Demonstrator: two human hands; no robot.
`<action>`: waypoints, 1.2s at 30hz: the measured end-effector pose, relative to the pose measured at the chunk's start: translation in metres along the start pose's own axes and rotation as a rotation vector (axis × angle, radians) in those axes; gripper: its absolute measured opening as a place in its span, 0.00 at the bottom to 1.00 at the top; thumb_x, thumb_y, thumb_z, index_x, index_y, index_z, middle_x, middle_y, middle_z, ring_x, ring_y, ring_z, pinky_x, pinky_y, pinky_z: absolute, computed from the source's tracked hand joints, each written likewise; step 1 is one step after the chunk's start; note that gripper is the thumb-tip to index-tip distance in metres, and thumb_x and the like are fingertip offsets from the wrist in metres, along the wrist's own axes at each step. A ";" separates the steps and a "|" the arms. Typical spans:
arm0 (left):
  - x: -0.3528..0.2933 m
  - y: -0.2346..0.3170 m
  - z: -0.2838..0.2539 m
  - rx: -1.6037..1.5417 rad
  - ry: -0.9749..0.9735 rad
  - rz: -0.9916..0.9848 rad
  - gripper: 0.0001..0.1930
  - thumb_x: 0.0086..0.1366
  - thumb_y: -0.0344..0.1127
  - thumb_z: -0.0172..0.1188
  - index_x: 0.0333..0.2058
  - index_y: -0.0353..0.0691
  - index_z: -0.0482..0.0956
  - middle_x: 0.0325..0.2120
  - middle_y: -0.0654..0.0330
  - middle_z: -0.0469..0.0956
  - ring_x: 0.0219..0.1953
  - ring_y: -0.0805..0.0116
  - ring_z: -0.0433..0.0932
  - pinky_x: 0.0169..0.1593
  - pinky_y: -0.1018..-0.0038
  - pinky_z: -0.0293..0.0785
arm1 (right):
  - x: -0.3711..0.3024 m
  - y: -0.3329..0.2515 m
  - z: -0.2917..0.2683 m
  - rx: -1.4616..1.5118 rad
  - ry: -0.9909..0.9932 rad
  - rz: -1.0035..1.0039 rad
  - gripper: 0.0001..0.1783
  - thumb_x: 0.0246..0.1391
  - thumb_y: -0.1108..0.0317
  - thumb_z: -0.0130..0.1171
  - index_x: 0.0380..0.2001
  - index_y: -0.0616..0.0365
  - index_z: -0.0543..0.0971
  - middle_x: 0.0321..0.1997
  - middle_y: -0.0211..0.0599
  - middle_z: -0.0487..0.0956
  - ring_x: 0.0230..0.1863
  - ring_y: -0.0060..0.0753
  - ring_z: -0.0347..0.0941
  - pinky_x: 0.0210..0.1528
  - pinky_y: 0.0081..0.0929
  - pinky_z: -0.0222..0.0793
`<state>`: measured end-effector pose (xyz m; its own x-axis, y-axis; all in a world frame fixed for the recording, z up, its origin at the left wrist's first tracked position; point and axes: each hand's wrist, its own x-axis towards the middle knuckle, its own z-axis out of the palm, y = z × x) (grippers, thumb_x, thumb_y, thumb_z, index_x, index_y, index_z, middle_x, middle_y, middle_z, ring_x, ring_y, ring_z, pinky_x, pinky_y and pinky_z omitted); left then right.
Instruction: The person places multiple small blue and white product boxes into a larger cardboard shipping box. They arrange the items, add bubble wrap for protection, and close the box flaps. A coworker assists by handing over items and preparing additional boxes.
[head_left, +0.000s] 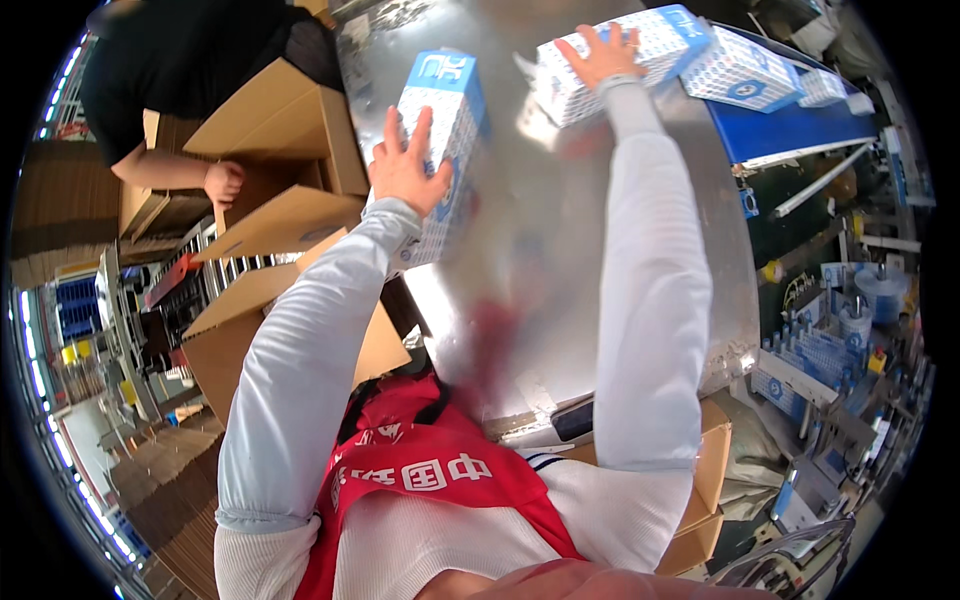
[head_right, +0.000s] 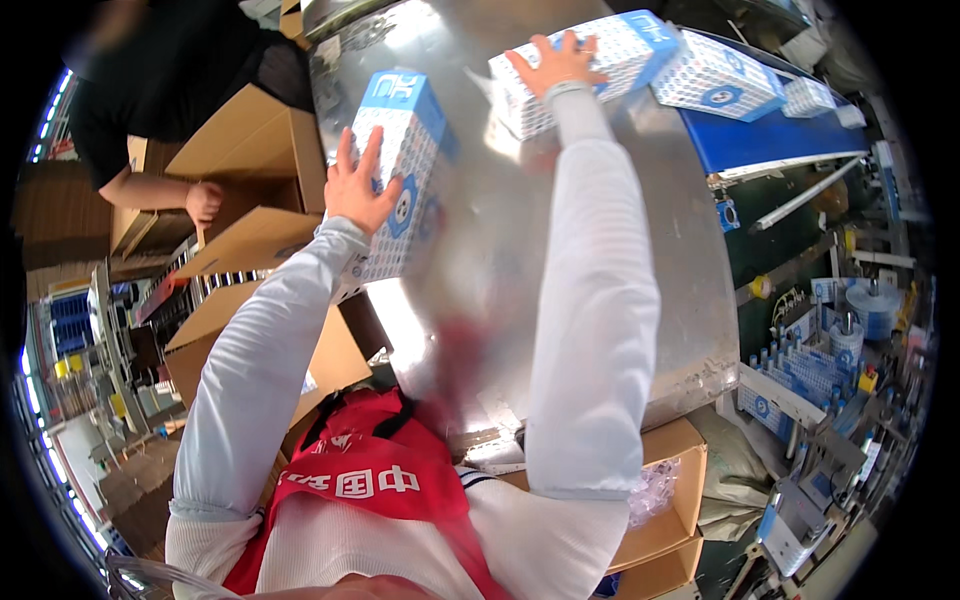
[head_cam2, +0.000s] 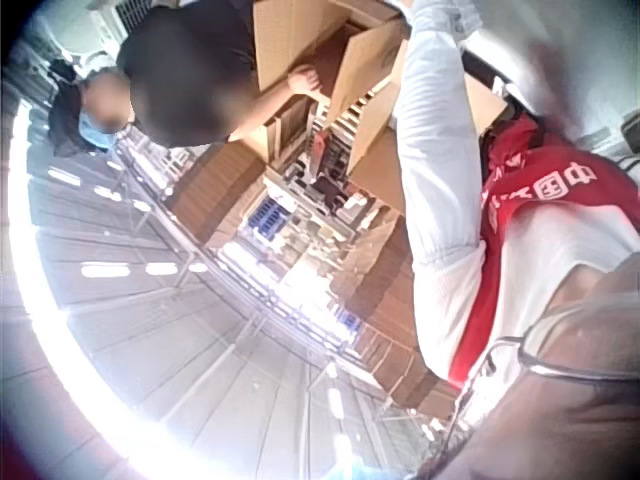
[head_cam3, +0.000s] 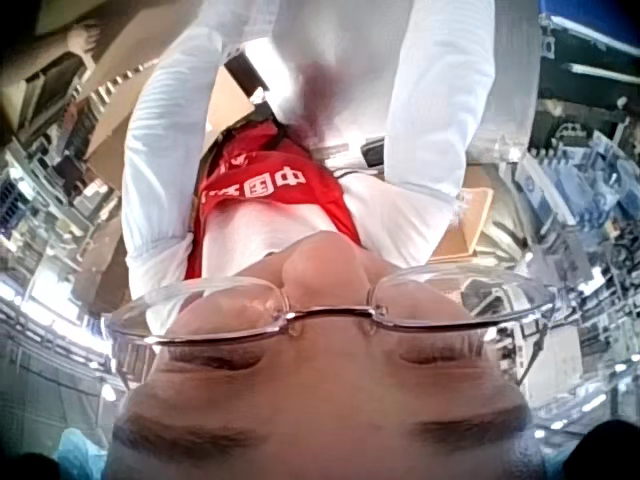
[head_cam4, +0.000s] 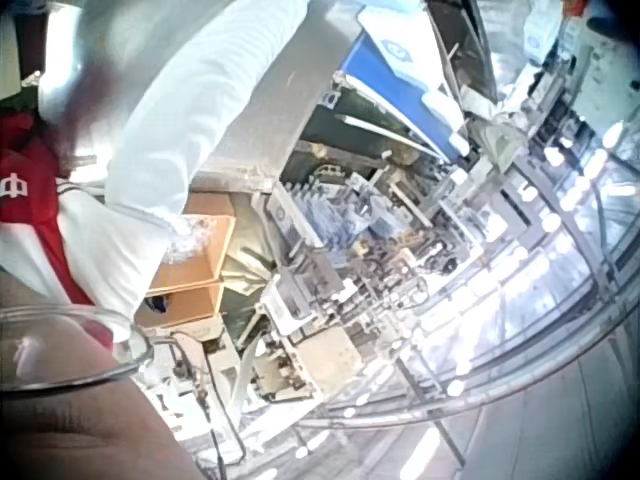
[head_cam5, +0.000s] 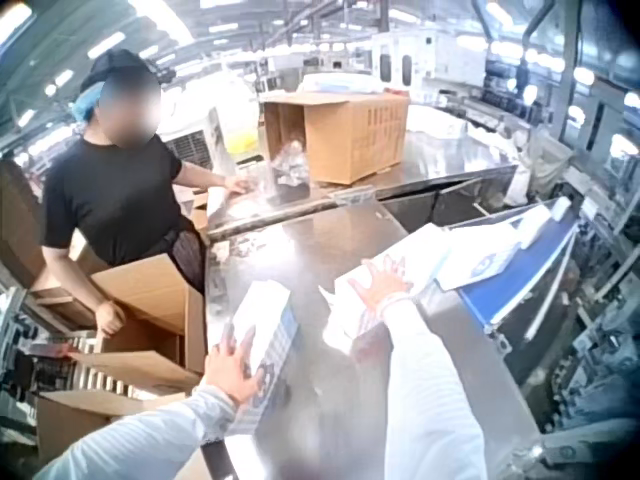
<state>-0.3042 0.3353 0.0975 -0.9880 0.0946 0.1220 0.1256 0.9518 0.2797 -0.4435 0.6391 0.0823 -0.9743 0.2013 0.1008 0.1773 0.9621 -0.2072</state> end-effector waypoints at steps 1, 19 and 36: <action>0.002 0.000 -0.001 -0.051 0.007 0.015 0.39 0.52 0.50 0.62 0.64 0.64 0.60 0.66 0.48 0.51 0.57 0.42 0.64 0.59 0.57 0.62 | -0.005 -0.007 0.002 0.009 0.061 0.028 0.40 0.51 0.25 0.40 0.60 0.32 0.67 0.69 0.40 0.54 0.72 0.60 0.36 0.58 0.82 0.43; 0.005 -0.006 -0.004 -0.009 -0.109 -0.208 0.40 0.59 0.58 0.56 0.68 0.64 0.48 0.50 0.49 0.63 0.51 0.47 0.68 0.50 0.56 0.70 | 0.030 0.077 -0.044 0.029 -0.053 0.397 0.48 0.46 0.18 0.36 0.62 0.36 0.66 0.75 0.36 0.41 0.74 0.61 0.28 0.56 0.83 0.45; -0.175 0.011 -0.059 -0.213 -0.338 0.080 0.43 0.57 0.37 0.61 0.68 0.46 0.49 0.45 0.41 0.62 0.45 0.44 0.71 0.47 0.61 0.72 | -0.440 -0.051 -0.065 1.064 0.167 0.423 0.38 0.58 0.68 0.55 0.64 0.69 0.48 0.72 0.59 0.40 0.73 0.52 0.42 0.70 0.43 0.42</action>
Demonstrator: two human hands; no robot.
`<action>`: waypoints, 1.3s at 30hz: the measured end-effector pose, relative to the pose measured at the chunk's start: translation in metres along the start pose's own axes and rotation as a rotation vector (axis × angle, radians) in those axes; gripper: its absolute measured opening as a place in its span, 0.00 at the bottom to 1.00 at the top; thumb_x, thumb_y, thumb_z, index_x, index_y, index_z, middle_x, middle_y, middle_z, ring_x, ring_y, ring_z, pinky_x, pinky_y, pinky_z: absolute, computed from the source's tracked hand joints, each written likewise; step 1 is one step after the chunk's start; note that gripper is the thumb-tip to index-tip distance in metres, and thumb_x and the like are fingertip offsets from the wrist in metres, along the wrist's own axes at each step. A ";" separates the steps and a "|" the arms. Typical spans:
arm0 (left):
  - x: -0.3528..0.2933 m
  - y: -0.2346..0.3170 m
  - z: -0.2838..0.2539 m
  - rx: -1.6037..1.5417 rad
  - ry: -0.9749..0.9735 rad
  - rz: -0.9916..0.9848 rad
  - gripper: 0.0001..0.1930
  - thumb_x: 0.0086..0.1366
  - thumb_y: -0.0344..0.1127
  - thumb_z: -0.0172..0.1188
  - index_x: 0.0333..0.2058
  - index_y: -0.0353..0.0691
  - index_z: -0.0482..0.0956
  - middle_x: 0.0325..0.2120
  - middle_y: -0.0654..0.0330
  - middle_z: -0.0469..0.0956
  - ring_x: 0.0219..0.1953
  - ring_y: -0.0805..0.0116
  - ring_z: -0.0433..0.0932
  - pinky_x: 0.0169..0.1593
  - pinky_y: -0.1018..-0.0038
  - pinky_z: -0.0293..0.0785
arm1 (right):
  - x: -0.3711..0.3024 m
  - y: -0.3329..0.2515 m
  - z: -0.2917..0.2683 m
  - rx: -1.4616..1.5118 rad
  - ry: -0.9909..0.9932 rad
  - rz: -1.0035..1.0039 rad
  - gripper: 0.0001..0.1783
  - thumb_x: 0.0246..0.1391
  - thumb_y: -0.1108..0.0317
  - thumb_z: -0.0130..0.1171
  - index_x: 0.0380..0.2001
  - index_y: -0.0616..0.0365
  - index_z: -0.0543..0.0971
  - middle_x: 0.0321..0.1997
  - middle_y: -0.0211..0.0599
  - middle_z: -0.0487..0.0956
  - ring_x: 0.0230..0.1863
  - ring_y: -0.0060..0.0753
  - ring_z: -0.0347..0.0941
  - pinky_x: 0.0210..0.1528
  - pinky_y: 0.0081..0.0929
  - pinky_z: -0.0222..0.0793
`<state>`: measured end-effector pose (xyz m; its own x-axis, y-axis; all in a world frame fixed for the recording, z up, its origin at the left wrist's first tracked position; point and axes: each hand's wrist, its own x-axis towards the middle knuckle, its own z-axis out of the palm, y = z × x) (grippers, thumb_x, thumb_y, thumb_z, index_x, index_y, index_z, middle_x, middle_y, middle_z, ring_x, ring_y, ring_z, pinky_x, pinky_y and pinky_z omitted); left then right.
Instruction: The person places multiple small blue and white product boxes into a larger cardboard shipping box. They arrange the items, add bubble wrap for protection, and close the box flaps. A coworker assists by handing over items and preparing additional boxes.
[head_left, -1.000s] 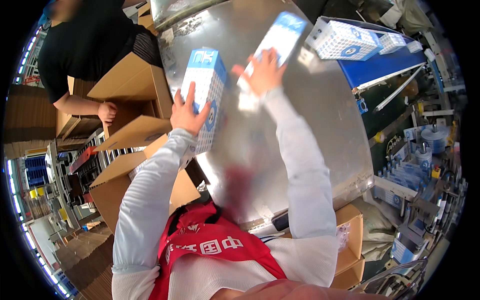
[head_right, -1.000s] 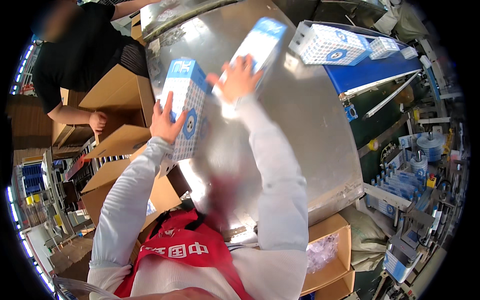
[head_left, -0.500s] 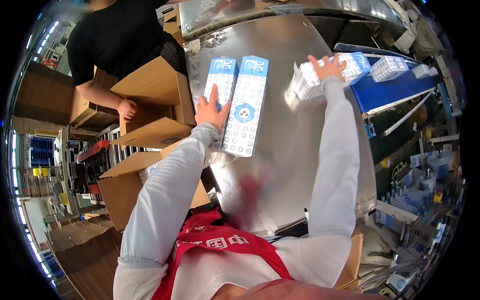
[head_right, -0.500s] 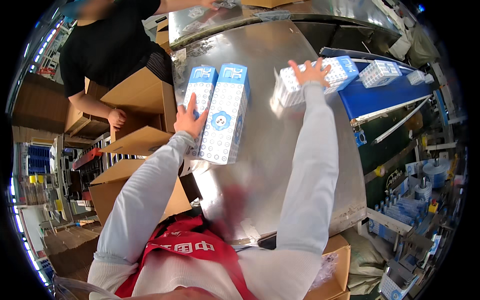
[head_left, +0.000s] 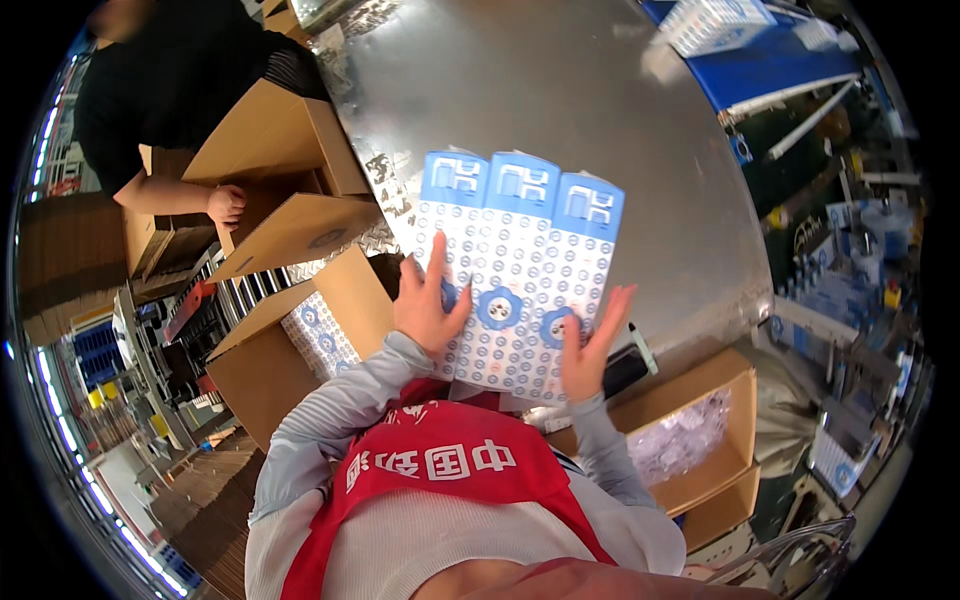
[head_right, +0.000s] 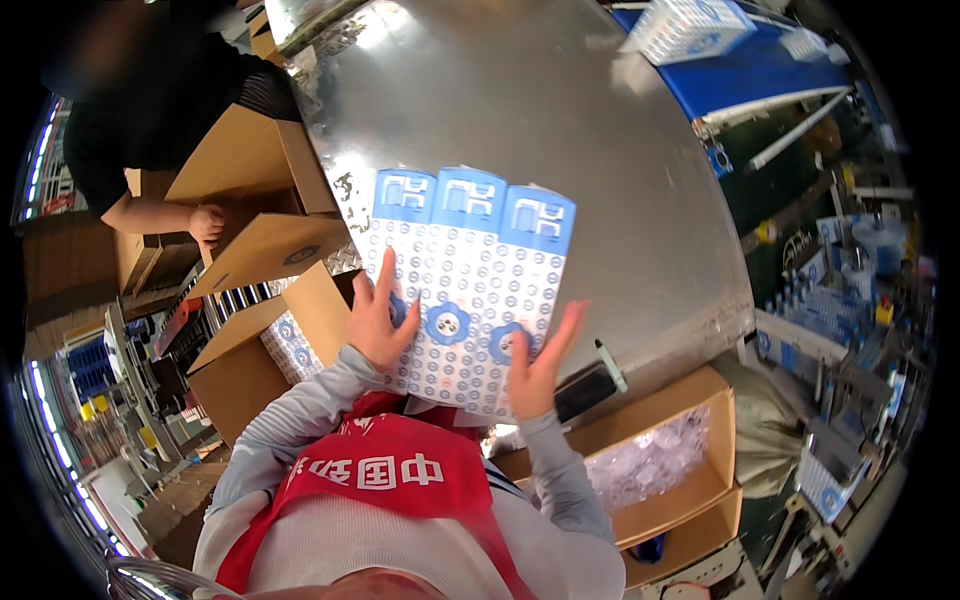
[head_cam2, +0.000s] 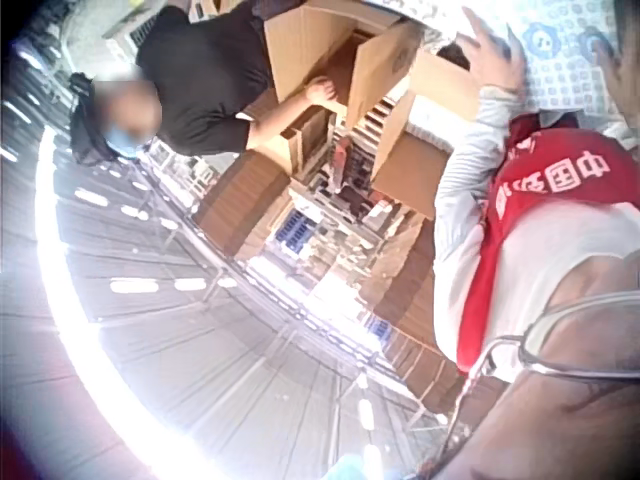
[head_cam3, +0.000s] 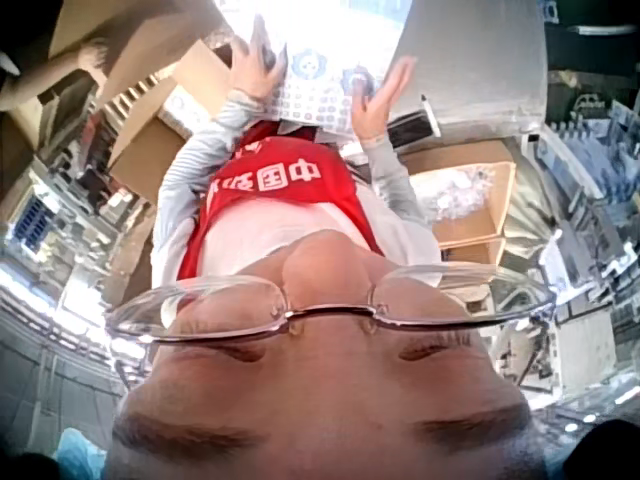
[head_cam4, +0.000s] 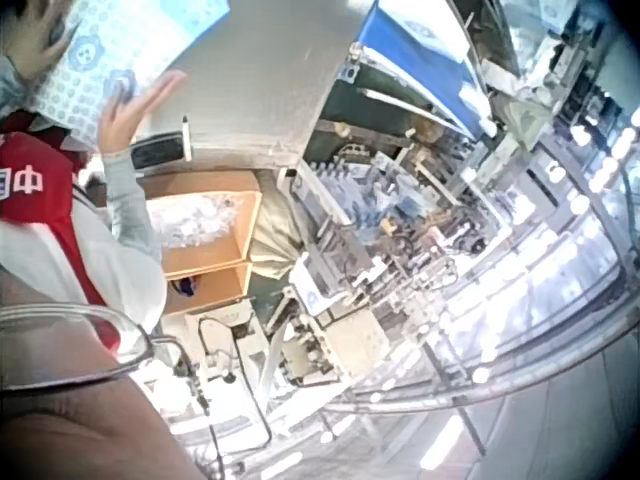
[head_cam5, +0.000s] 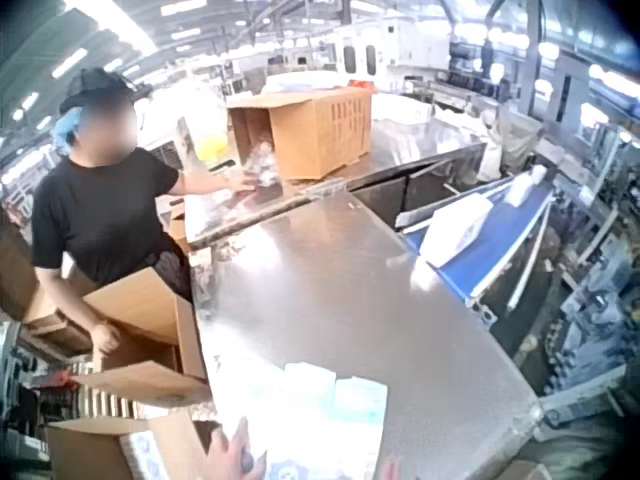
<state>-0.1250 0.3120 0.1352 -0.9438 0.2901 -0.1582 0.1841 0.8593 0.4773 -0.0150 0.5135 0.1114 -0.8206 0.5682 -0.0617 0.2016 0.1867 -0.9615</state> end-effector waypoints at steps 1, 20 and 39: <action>-0.003 0.004 -0.004 -0.017 -0.003 0.084 0.43 0.58 0.42 0.62 0.68 0.46 0.48 0.50 0.37 0.64 0.50 0.44 0.72 0.48 0.60 0.73 | 0.000 0.031 -0.007 0.083 -0.017 0.148 0.36 0.60 0.67 0.53 0.65 0.69 0.50 0.71 0.54 0.49 0.70 0.43 0.50 0.67 0.32 0.50; -0.008 -0.073 -0.080 -1.241 -0.501 -0.035 0.35 0.59 0.44 0.64 0.60 0.35 0.62 0.53 0.53 0.71 0.54 0.65 0.70 0.56 0.69 0.68 | 0.007 0.008 -0.018 0.374 -0.349 0.055 0.35 0.52 0.57 0.65 0.56 0.67 0.66 0.52 0.40 0.74 0.51 0.33 0.71 0.50 0.31 0.68; -0.229 -0.392 -0.205 0.184 0.237 0.404 0.31 0.64 0.43 0.55 0.63 0.40 0.60 0.61 0.46 0.60 0.67 0.44 0.50 0.67 0.49 0.43 | -0.160 -0.120 0.249 -0.502 -0.683 -0.403 0.26 0.62 0.61 0.49 0.59 0.65 0.66 0.61 0.53 0.66 0.61 0.53 0.62 0.63 0.37 0.57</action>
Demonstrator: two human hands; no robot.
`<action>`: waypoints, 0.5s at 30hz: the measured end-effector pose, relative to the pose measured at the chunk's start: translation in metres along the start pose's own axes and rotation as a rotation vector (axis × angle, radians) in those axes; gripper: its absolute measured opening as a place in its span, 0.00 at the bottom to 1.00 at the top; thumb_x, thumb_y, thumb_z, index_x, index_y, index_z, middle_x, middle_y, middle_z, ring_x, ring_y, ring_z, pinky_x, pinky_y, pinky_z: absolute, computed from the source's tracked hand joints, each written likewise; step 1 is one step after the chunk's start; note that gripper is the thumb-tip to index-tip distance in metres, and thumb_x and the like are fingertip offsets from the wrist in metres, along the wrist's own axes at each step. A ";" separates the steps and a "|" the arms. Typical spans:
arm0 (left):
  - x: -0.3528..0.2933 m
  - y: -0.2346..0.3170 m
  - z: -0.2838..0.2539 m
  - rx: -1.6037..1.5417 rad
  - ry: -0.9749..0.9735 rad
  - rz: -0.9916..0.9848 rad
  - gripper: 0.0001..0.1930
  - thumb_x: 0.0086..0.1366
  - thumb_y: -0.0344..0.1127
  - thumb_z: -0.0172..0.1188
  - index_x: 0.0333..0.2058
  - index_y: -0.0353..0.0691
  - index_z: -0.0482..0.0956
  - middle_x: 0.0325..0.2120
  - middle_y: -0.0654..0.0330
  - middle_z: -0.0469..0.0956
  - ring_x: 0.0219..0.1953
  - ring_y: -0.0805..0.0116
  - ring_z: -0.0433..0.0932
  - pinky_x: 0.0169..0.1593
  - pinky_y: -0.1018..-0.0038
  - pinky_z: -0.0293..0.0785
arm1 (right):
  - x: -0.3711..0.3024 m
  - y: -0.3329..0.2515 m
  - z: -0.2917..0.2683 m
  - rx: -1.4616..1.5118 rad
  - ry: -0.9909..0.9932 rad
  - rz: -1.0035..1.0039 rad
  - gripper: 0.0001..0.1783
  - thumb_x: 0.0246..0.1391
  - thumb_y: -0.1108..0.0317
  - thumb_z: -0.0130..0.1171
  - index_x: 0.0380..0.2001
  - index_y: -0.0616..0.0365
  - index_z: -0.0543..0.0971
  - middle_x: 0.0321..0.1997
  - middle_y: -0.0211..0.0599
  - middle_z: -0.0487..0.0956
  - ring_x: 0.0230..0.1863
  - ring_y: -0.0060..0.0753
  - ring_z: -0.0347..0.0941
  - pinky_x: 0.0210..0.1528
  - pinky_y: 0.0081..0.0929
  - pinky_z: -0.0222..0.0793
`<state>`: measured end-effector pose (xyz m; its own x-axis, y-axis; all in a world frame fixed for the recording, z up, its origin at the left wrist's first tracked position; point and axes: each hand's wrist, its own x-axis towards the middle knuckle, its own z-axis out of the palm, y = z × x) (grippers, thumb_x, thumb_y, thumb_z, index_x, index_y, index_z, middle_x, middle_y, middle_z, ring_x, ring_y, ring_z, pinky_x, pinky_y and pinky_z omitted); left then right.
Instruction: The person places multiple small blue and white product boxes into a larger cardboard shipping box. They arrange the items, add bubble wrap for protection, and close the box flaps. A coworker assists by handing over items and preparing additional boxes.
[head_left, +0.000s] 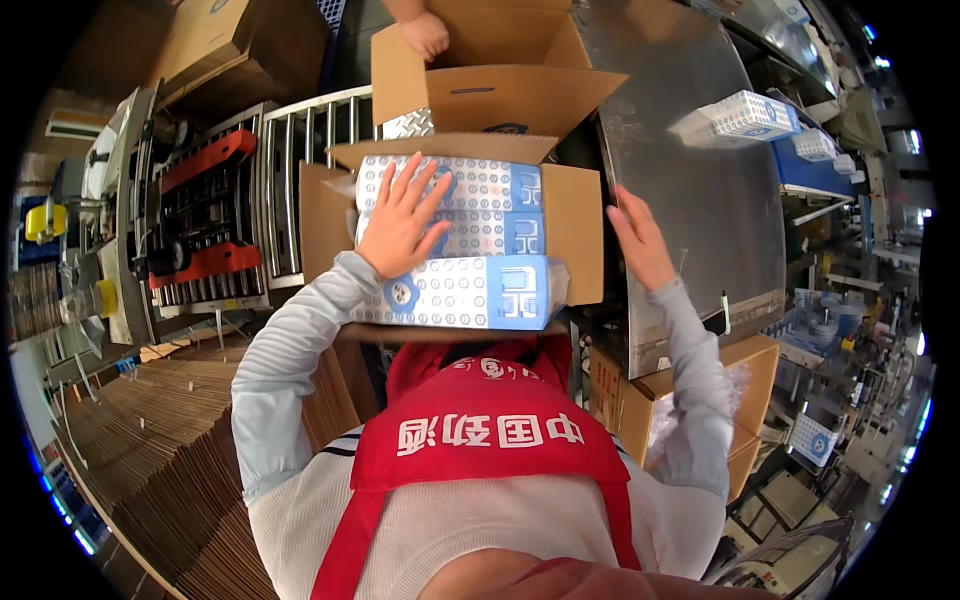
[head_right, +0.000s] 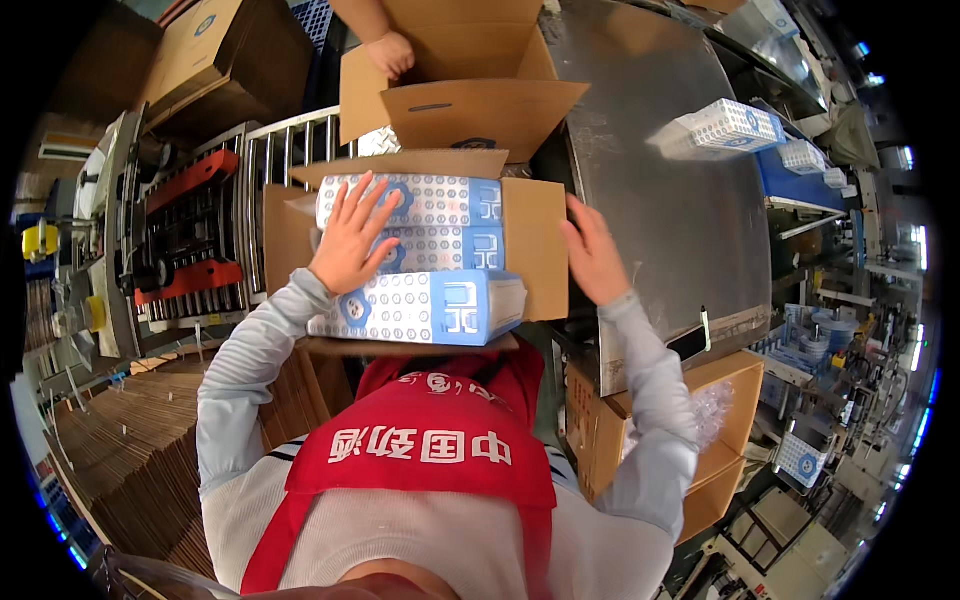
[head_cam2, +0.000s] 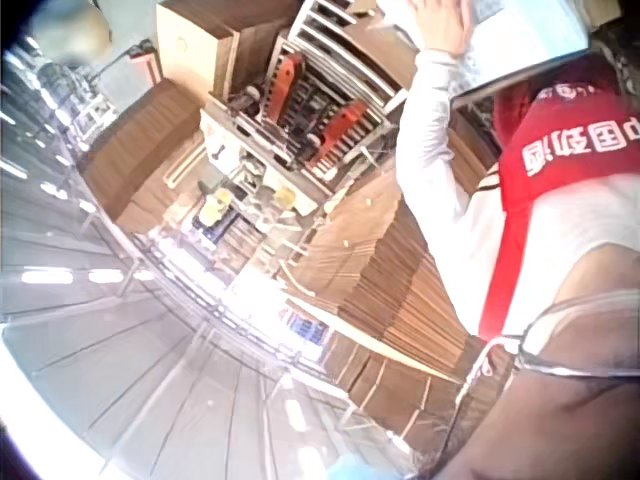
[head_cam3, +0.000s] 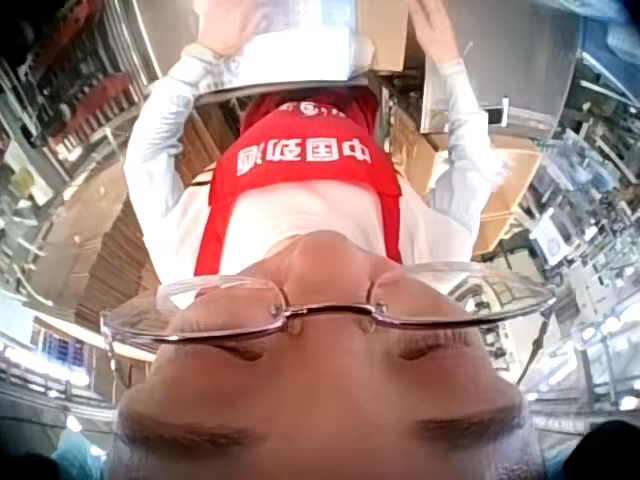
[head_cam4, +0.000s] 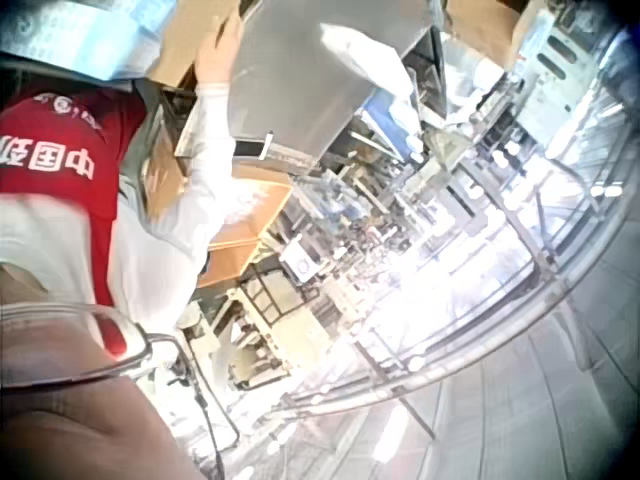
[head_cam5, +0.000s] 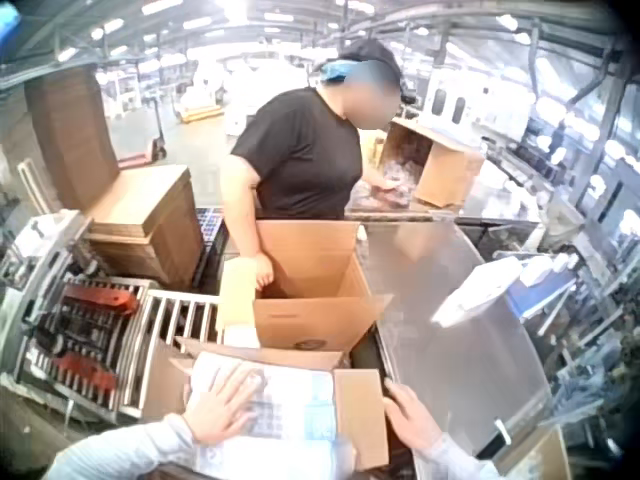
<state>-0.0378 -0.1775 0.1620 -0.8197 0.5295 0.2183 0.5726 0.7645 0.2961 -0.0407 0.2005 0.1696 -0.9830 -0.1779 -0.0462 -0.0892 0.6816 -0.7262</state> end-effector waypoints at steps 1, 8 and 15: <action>-0.012 -0.004 0.016 0.020 -0.011 -0.026 0.32 0.64 0.46 0.54 0.64 0.39 0.58 0.63 0.44 0.57 0.68 0.42 0.47 0.68 0.46 0.38 | 0.007 -0.036 0.014 0.242 -0.062 0.014 0.27 0.62 0.60 0.50 0.59 0.66 0.65 0.61 0.54 0.65 0.62 0.55 0.61 0.65 0.38 0.55; -0.064 -0.050 0.079 -0.158 -0.560 -0.514 0.39 0.66 0.68 0.33 0.69 0.52 0.45 0.71 0.58 0.35 0.72 0.52 0.26 0.67 0.45 0.20 | -0.032 -0.098 0.075 0.150 -0.185 0.080 0.28 0.65 0.56 0.48 0.57 0.69 0.67 0.57 0.47 0.73 0.57 0.33 0.70 0.59 0.31 0.64; -0.087 -0.045 0.090 -0.024 -0.264 -0.382 0.36 0.67 0.58 0.45 0.68 0.50 0.49 0.71 0.62 0.39 0.72 0.57 0.28 0.68 0.51 0.20 | -0.064 -0.064 0.122 0.823 -0.685 0.639 0.35 0.53 0.55 0.65 0.59 0.61 0.67 0.58 0.41 0.71 0.56 0.31 0.68 0.60 0.30 0.61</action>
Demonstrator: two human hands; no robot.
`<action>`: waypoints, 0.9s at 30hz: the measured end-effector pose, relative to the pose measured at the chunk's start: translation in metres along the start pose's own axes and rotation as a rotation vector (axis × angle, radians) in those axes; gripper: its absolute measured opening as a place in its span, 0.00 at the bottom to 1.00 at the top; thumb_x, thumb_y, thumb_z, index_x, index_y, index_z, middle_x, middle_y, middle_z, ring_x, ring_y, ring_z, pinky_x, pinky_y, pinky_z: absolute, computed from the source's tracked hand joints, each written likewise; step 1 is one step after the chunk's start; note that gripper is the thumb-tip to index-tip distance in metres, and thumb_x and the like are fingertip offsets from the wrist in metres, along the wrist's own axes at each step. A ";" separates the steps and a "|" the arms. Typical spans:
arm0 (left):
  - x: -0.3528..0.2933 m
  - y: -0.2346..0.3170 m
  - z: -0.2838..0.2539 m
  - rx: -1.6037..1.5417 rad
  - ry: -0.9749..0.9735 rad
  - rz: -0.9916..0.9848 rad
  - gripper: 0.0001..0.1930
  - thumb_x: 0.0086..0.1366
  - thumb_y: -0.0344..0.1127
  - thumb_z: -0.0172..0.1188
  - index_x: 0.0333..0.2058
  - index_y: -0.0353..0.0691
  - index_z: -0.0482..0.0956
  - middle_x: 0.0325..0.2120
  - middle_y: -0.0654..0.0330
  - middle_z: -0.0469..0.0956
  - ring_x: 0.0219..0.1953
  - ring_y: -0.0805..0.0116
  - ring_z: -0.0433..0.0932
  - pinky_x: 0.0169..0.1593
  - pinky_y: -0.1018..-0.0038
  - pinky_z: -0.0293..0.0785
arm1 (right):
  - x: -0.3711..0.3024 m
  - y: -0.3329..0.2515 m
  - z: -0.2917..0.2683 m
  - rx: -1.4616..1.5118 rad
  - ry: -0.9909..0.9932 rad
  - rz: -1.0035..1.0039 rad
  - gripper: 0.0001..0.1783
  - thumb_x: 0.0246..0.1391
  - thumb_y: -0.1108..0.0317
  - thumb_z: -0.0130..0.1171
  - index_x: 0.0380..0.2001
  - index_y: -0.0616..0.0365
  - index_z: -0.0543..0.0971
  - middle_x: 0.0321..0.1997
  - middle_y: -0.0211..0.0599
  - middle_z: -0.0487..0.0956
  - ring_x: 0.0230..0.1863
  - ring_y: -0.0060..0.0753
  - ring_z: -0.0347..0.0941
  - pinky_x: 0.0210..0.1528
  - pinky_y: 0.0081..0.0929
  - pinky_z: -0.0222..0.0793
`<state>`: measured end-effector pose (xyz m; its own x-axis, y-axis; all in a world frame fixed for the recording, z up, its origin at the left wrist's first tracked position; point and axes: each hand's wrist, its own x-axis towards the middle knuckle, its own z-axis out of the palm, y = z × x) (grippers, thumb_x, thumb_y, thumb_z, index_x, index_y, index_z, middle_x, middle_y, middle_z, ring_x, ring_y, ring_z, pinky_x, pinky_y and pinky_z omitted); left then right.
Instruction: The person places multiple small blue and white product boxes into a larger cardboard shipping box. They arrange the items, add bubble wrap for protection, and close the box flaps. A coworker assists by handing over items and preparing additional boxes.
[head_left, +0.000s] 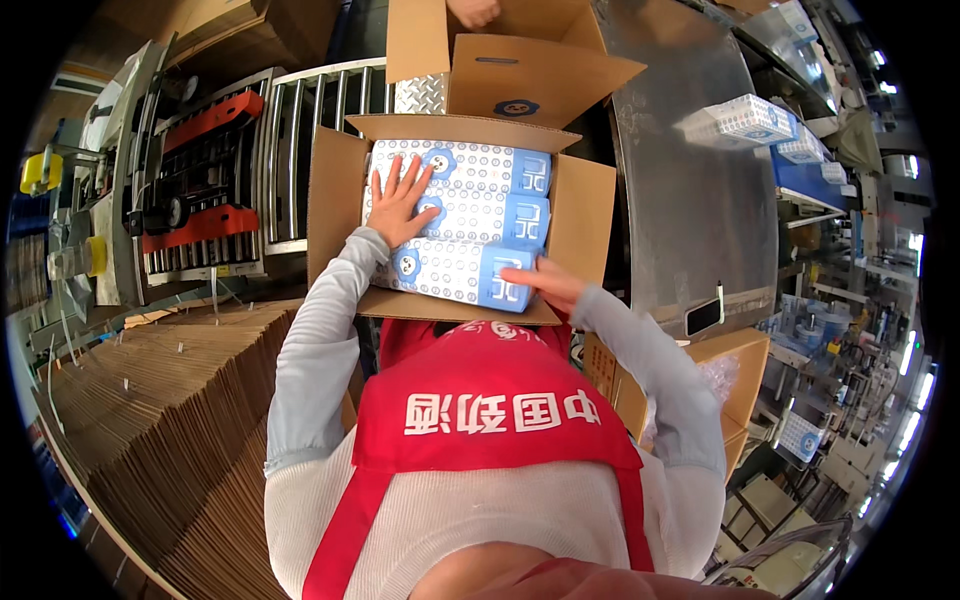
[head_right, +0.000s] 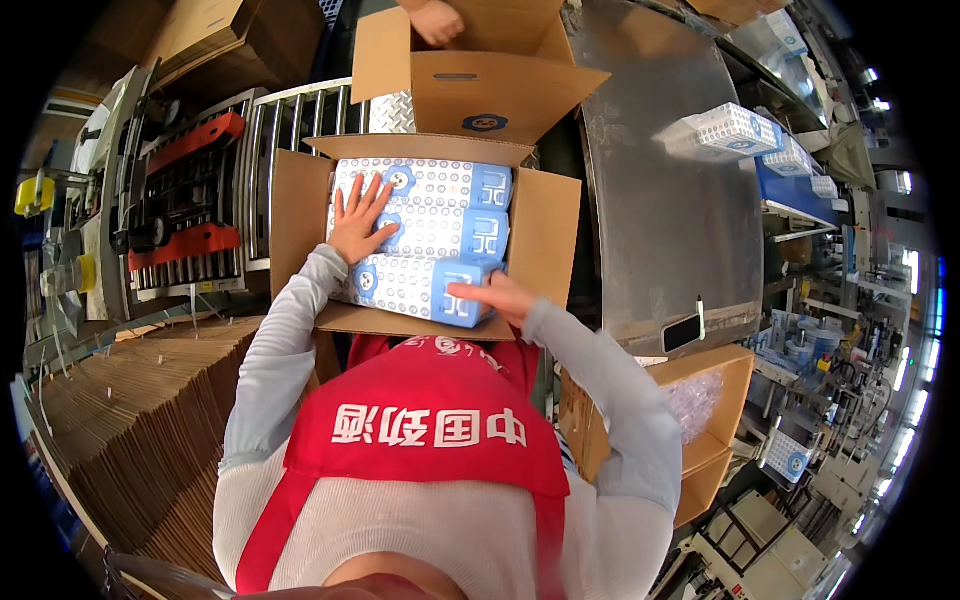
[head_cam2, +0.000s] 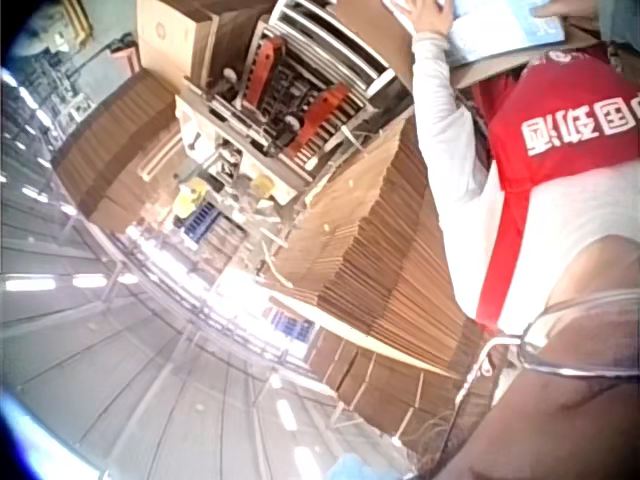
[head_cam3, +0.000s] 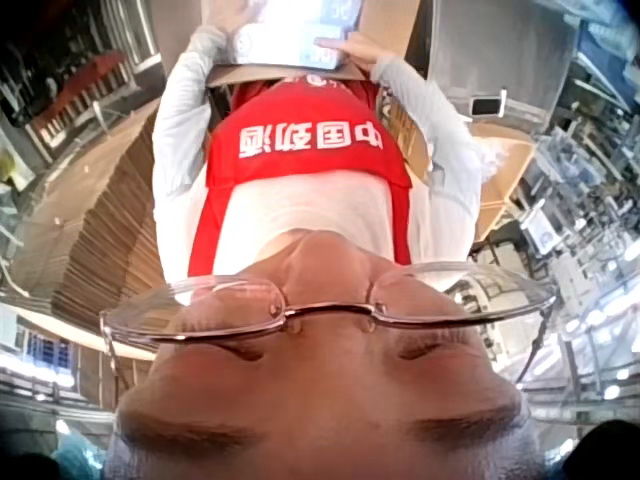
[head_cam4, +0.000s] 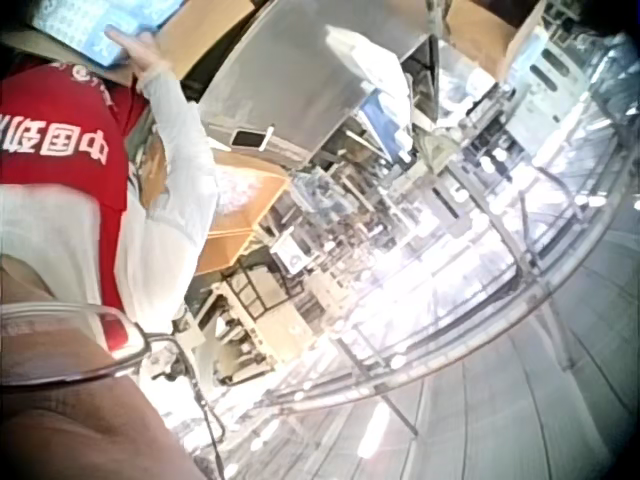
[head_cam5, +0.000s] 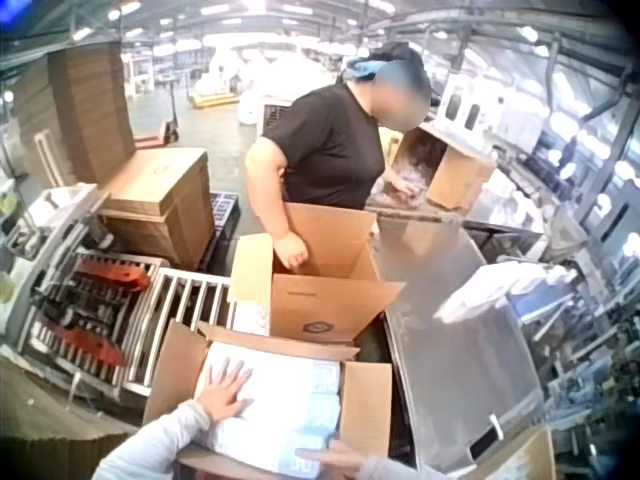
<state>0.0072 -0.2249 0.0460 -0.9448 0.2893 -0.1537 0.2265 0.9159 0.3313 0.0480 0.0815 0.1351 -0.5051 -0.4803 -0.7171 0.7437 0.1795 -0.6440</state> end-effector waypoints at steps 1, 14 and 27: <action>0.001 0.001 -0.004 -0.079 -0.002 0.038 0.35 0.67 0.57 0.46 0.68 0.49 0.51 0.71 0.61 0.41 0.72 0.56 0.29 0.68 0.52 0.21 | 0.018 0.020 -0.015 0.056 -0.030 0.008 0.39 0.46 0.55 0.71 0.57 0.62 0.68 0.57 0.42 0.72 0.57 0.33 0.68 0.59 0.31 0.62; -0.067 0.051 -0.114 0.082 0.559 -0.070 0.31 0.61 0.37 0.61 0.61 0.38 0.64 0.63 0.51 0.60 0.68 0.48 0.51 0.68 0.60 0.47 | 0.070 0.019 -0.069 -1.469 0.260 -0.916 0.45 0.54 0.43 0.55 0.65 0.64 0.57 0.73 0.51 0.46 0.75 0.47 0.34 0.72 0.49 0.29; -0.070 0.054 -0.017 -0.243 -0.234 -0.122 0.44 0.66 0.54 0.47 0.64 0.22 0.39 0.53 0.31 0.67 0.55 0.41 0.69 0.57 0.61 0.67 | 0.011 -0.051 -0.036 -1.238 0.195 -0.581 0.38 0.62 0.55 0.46 0.66 0.67 0.48 0.34 0.57 0.80 0.32 0.56 0.78 0.36 0.46 0.73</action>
<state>0.0819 -0.2009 0.0904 -0.8752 0.2636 -0.4056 0.0259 0.8628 0.5049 -0.0111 0.0980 0.1511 -0.7347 -0.6397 -0.2256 -0.4117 0.6848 -0.6012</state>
